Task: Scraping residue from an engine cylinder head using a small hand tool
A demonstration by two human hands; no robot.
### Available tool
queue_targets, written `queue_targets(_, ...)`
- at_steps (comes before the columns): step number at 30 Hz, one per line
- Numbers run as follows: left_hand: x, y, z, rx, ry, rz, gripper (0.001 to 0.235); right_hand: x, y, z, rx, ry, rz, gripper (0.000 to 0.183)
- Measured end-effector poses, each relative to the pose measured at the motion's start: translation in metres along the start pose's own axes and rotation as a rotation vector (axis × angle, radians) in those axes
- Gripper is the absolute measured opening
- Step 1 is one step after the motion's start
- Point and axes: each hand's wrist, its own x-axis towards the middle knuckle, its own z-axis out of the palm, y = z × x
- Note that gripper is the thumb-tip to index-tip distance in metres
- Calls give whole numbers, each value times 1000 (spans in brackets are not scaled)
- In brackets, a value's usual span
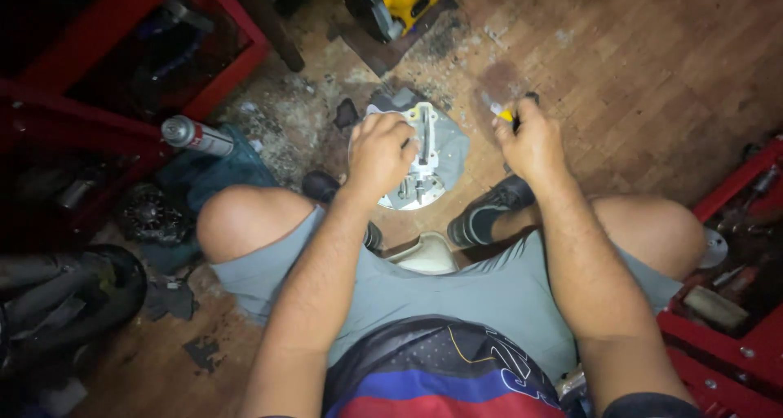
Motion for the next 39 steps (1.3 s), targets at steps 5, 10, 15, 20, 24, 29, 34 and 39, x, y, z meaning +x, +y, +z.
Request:
queue_targets(5,-2,-2,-19,-170,82,-111,18,7,-20,-16,-79,39,-215,26)
queue_targets(10,-7,-5,-29,-374,145,-232,16,8,-39,-24,-161,40,-412,25)
queue_targets(15,-5,-8,-45,-567,173,-332,16,7,-56,-28,-217,51,-577,24)
queue_targets(20,1,-13,-59,-755,186,-431,15,8,-60,-31,-257,63,-729,24)
queue_targets(24,14,-22,-79,-879,192,-506,15,16,-62,-29,-266,90,-850,24)
queue_targets(29,31,-34,-126,-585,426,-585,33,46,-40,-56,-448,95,-838,26)
queue_targets(34,32,-40,-127,-129,284,-392,44,56,-28,-52,-388,100,-830,22)
queue_targets(39,6,-50,-38,-74,-160,-661,99,38,-23,-38,-203,-68,-566,19)
